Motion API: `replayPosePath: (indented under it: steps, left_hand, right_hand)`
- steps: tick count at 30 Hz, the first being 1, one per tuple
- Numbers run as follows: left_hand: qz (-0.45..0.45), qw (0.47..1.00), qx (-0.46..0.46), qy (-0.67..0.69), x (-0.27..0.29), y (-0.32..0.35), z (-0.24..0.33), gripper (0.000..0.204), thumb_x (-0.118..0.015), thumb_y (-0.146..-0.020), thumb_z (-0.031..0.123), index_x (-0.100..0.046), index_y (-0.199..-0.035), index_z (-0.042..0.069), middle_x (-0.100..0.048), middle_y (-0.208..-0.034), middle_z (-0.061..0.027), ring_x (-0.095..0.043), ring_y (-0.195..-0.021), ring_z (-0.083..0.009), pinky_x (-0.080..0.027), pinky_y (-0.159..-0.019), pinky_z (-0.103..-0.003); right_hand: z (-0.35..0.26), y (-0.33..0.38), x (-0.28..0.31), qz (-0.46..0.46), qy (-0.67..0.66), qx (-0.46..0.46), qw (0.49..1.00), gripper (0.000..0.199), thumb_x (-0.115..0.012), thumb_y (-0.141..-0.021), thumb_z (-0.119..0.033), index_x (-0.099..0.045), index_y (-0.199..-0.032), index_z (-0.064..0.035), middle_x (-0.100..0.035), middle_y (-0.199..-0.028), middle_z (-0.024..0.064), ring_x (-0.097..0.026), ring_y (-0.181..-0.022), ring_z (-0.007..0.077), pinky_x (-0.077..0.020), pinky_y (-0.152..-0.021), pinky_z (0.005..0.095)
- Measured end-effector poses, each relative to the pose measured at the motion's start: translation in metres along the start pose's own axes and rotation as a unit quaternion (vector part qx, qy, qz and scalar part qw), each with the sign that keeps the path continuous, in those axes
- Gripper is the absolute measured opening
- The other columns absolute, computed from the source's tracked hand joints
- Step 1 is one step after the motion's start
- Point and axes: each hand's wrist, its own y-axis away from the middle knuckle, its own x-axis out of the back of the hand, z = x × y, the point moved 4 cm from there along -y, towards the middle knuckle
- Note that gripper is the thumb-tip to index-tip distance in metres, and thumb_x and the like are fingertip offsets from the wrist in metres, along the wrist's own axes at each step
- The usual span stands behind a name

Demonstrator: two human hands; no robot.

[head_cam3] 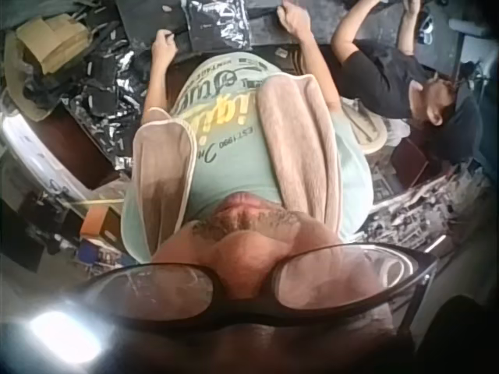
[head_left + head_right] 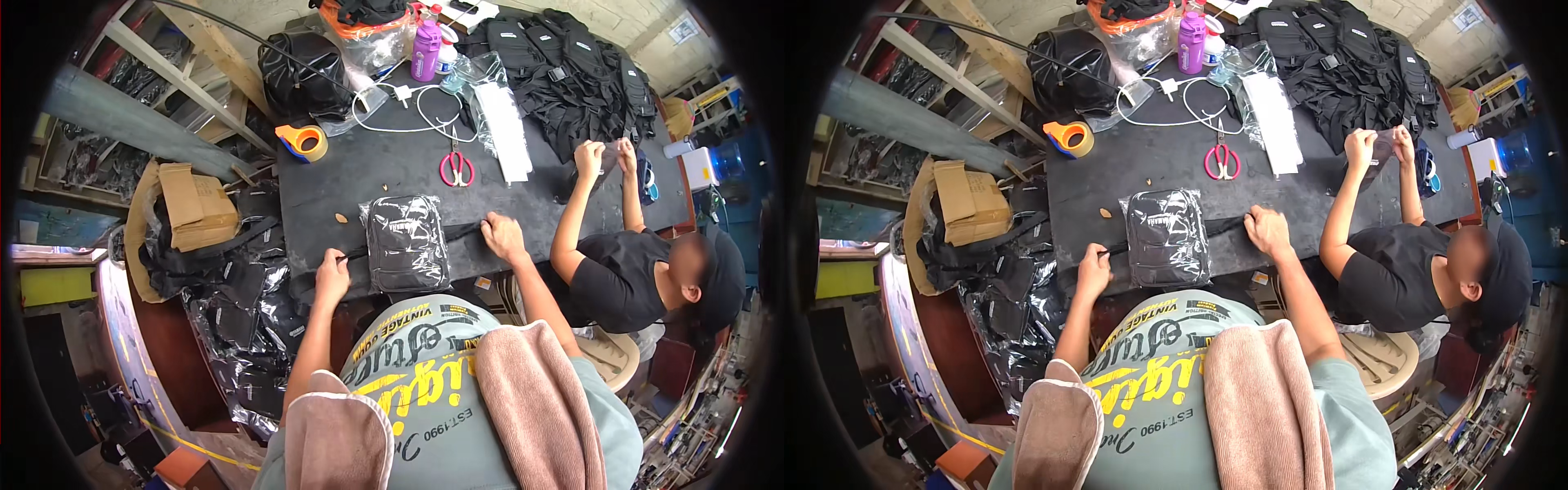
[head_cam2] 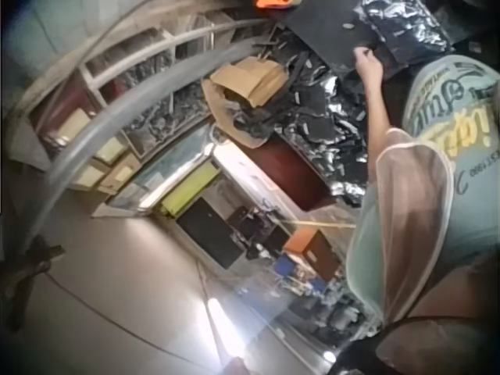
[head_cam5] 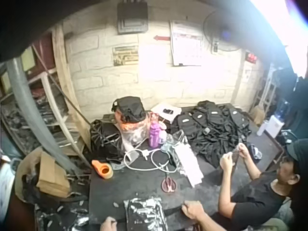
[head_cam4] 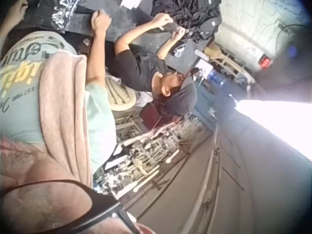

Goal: The person packs black pouches by folding their straps, inserting the pouches into plastic sleeves by hand, trimming with scissors, and stacking the packaged pouches into a bin.

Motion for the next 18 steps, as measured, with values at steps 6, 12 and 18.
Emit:
replayPosePath:
  steps: [6,12,18]
  left_hand:
    - [-0.239,0.968,0.074,0.020,0.056,-0.010,0.024,0.028,-0.061,-0.107,0.030,-0.071,-0.096,0.007,-0.051,-0.068,0.0058,-0.043,-0.057,-0.0067,-0.034,-0.047,-0.027]
    - [-0.189,0.973,-0.127,0.028,0.007,-0.004,0.114,0.029,-0.064,-0.104,0.028,-0.066,-0.098,0.000,-0.065,-0.081,-0.0114,-0.063,-0.074,-0.0248,-0.050,-0.069,-0.038]
    - [-0.078,0.968,-0.183,-0.150,-0.018,0.010,0.191,0.024,-0.060,-0.102,0.022,-0.068,-0.111,0.001,-0.074,-0.109,-0.0263,-0.069,-0.104,-0.0478,-0.055,-0.088,-0.056]
  right_hand:
    - [0.001,0.019,0.044,-0.145,-0.032,-0.040,0.988,0.039,-0.058,-0.103,-0.041,-0.077,-0.106,-0.0060,-0.075,-0.093,0.0249,-0.073,-0.097,0.0432,-0.0565,-0.088,0.0537]
    - [-0.126,0.033,0.076,-0.181,-0.060,0.165,0.968,0.034,-0.062,-0.100,-0.038,-0.077,-0.104,-0.0075,-0.075,-0.092,0.0248,-0.074,-0.094,0.0437,-0.0572,-0.087,0.0535]
    - [-0.200,0.043,0.058,-0.228,-0.056,0.247,0.940,0.029,-0.061,-0.101,-0.031,-0.075,-0.099,-0.0057,-0.076,-0.093,0.0217,-0.074,-0.096,0.0402,-0.0565,-0.088,0.0533]
